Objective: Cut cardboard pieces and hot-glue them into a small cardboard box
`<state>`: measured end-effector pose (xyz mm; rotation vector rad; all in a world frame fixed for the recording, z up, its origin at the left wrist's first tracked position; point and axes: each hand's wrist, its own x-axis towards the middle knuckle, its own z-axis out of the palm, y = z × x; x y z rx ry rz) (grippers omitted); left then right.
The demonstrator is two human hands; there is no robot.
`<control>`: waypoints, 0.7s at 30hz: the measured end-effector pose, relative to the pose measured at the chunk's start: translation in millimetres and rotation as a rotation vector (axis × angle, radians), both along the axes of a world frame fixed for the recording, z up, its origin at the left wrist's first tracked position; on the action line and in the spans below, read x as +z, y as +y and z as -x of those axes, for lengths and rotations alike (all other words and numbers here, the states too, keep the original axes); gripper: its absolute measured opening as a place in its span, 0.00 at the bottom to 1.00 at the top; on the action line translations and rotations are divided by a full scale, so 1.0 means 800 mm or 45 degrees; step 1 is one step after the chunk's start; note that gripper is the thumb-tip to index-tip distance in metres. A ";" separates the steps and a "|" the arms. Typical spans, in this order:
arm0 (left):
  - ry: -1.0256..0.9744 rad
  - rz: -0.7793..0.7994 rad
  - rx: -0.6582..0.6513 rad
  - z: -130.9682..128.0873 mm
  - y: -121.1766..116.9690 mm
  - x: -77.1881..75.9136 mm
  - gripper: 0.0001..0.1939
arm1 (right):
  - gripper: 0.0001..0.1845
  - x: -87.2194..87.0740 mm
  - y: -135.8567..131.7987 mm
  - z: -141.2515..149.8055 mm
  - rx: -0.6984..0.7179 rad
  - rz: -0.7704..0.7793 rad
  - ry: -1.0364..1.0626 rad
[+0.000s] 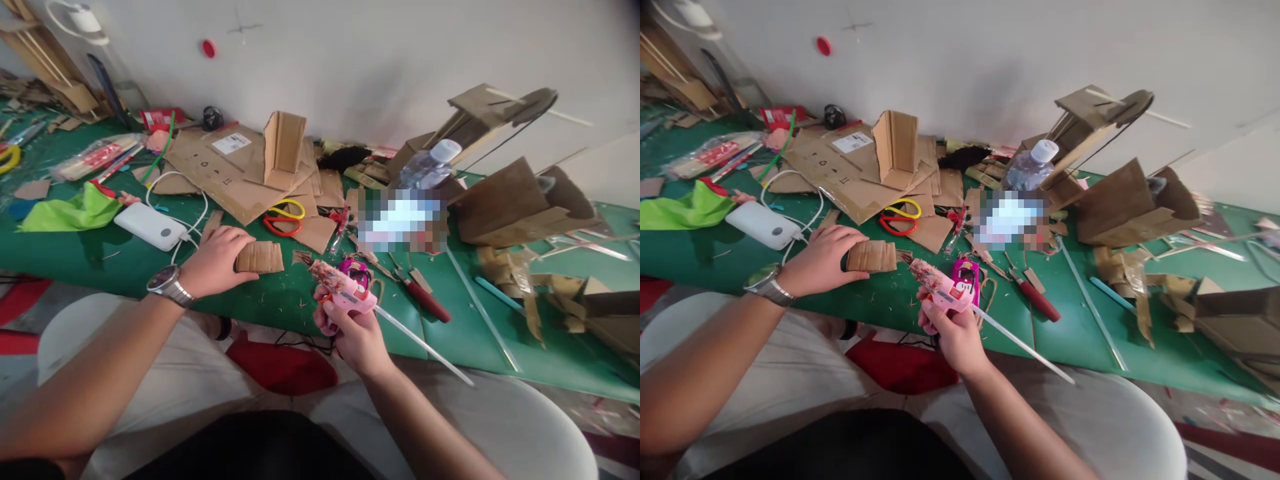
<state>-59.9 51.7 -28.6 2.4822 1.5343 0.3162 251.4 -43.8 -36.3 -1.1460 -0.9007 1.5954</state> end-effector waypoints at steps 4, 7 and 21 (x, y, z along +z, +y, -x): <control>-0.069 -0.057 0.025 0.003 0.001 -0.003 0.37 | 0.25 0.003 -0.005 -0.004 0.028 0.053 0.056; -0.076 -0.074 0.068 0.004 0.003 -0.005 0.38 | 0.23 0.008 -0.008 -0.005 0.028 0.079 0.111; -1.127 0.423 -0.059 -0.068 -0.053 0.019 0.14 | 0.25 0.007 -0.026 0.001 0.197 0.176 0.230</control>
